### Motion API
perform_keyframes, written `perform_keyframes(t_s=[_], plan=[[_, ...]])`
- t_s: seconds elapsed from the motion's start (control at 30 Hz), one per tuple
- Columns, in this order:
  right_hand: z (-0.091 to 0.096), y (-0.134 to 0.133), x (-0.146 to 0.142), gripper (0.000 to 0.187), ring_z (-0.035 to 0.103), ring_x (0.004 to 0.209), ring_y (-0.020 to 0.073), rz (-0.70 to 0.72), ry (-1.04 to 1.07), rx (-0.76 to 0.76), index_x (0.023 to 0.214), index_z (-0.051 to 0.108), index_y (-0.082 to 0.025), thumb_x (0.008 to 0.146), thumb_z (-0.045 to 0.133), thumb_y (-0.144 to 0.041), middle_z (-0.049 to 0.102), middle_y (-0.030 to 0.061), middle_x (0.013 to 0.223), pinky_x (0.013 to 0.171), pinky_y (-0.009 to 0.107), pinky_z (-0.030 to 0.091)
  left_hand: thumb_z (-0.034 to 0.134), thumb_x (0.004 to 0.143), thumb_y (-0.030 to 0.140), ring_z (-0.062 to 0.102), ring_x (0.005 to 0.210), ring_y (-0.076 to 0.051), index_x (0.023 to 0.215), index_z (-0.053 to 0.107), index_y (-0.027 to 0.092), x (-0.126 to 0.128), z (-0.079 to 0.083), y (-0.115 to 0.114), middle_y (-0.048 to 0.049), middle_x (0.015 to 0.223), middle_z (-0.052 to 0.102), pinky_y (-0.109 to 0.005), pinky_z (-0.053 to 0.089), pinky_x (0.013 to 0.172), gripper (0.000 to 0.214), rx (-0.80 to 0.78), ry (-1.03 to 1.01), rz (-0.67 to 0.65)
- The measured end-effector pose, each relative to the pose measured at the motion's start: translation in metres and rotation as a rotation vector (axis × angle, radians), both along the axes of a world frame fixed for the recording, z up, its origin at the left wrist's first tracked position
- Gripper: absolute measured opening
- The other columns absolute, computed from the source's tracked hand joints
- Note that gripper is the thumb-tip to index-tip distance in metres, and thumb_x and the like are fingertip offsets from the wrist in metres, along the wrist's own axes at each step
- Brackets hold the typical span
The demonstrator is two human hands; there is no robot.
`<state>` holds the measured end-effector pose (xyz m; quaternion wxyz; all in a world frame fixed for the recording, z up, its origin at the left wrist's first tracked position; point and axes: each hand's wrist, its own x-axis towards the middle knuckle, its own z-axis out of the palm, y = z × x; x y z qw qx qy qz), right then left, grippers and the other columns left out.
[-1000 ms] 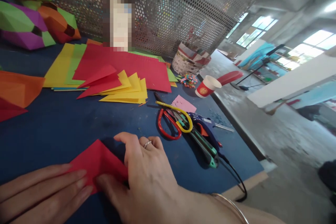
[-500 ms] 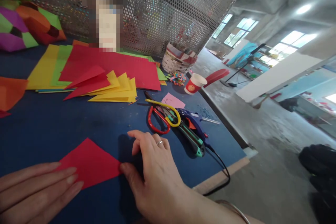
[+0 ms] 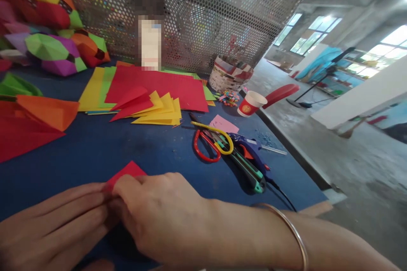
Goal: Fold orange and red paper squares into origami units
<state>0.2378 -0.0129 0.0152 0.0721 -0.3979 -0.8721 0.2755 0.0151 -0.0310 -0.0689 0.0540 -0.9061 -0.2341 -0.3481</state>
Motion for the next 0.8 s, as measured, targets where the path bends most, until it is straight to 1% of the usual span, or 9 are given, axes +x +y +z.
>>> perform_keyframes(t_s=[0.03, 0.1, 0.2, 0.3, 0.4, 0.47, 0.57, 0.67, 0.8], plan=[[-0.001, 0.006, -0.003, 0.021, 0.061, 0.066, 0.0163, -0.025, -0.002, -0.033, 0.113, 0.064, -0.016, 0.11, 0.048, -0.028, 0.074, 0.0042, 0.086, 0.056, 0.028, 0.034, 0.045, 0.112, 0.035, 0.074, 0.092, -0.019, 0.098, 0.074, 0.019, 0.003, 0.006, 0.001, -0.0004, 0.086, 0.077, -0.033, 0.051, 0.114, 0.036, 0.026, -0.044, 0.007], [-0.003, 0.016, -0.006, 0.019, 0.062, 0.068, 0.0158, -0.015, 0.056, -0.105, 0.109, 0.064, -0.017, 0.11, 0.049, -0.029, 0.073, 0.003, 0.083, 0.059, 0.026, 0.035, 0.043, 0.113, 0.033, 0.072, 0.095, -0.019, 0.102, 0.075, 0.017, 0.008, 0.014, 0.002, -0.0016, 0.089, 0.077, -0.03, 0.05, 0.114, 0.037, 0.027, -0.052, 0.009], [-0.006, 0.022, -0.002, 0.008, 0.063, 0.068, 0.0126, -0.006, 0.201, -0.184, 0.105, 0.062, -0.019, 0.104, 0.055, -0.022, 0.072, -0.0004, 0.082, 0.064, 0.023, 0.04, 0.039, 0.114, 0.031, 0.072, 0.101, -0.018, 0.107, 0.075, 0.015, 0.008, 0.019, 0.004, -0.0026, 0.095, 0.079, -0.03, 0.046, 0.118, 0.041, 0.017, -0.01, -0.001], [-0.008, 0.019, 0.006, 0.01, 0.061, 0.066, 0.0115, -0.009, 0.192, -0.158, 0.105, 0.062, -0.02, 0.096, 0.059, -0.016, 0.069, -0.0034, 0.079, 0.063, 0.023, 0.038, 0.038, 0.115, 0.032, 0.072, 0.104, -0.016, 0.11, 0.075, 0.015, 0.005, 0.025, 0.006, -0.0012, 0.1, 0.08, -0.028, 0.043, 0.121, 0.041, -0.02, 0.021, -0.033], [-0.008, 0.017, 0.011, 0.009, 0.059, 0.066, 0.0112, -0.023, 0.142, -0.121, 0.101, 0.063, -0.021, 0.095, 0.06, -0.015, 0.068, -0.0041, 0.078, 0.063, 0.023, 0.035, 0.04, 0.115, 0.034, 0.074, 0.103, -0.015, 0.112, 0.075, 0.016, 0.004, 0.035, 0.007, 0.0005, 0.102, 0.082, -0.024, 0.045, 0.118, 0.04, -0.045, 0.053, -0.05], [-0.006, 0.018, 0.012, 0.008, 0.058, 0.066, 0.0105, -0.018, 0.133, -0.135, 0.099, 0.064, -0.022, 0.095, 0.061, -0.015, 0.067, -0.0049, 0.078, 0.064, 0.024, 0.034, 0.041, 0.115, 0.035, 0.075, 0.101, -0.013, 0.112, 0.075, 0.017, 0.003, 0.039, 0.007, 0.0015, 0.101, 0.083, -0.022, 0.046, 0.115, 0.039, -0.058, 0.098, -0.052], [0.0, 0.019, 0.012, 0.008, 0.055, 0.063, 0.0095, -0.018, 0.107, -0.183, 0.094, 0.064, -0.022, 0.091, 0.069, -0.018, 0.064, -0.0071, 0.073, 0.063, 0.024, 0.032, 0.04, 0.115, 0.034, 0.074, 0.107, -0.012, 0.117, 0.073, 0.019, -0.005, 0.039, 0.003, 0.0026, 0.107, 0.082, -0.02, 0.039, 0.122, 0.036, -0.04, 0.127, 0.007], [0.004, 0.019, 0.011, 0.012, 0.053, 0.061, 0.0095, -0.032, 0.074, -0.198, 0.092, 0.064, -0.022, 0.089, 0.075, -0.022, 0.062, -0.0081, 0.071, 0.062, 0.025, 0.03, 0.044, 0.112, 0.025, 0.071, 0.116, -0.011, 0.124, 0.07, 0.019, -0.019, 0.036, -0.003, 0.0027, 0.114, 0.081, -0.022, 0.029, 0.13, 0.029, -0.01, 0.153, 0.047], [0.003, 0.019, 0.01, 0.011, 0.053, 0.062, 0.0098, -0.042, 0.053, -0.172, 0.093, 0.065, -0.022, 0.09, 0.076, -0.024, 0.063, -0.0079, 0.071, 0.063, 0.026, 0.03, 0.043, 0.112, 0.024, 0.071, 0.117, -0.012, 0.126, 0.069, 0.018, -0.035, 0.04, -0.013, 0.0003, 0.117, 0.081, -0.024, 0.033, 0.129, 0.03, -0.039, 0.218, 0.06]])
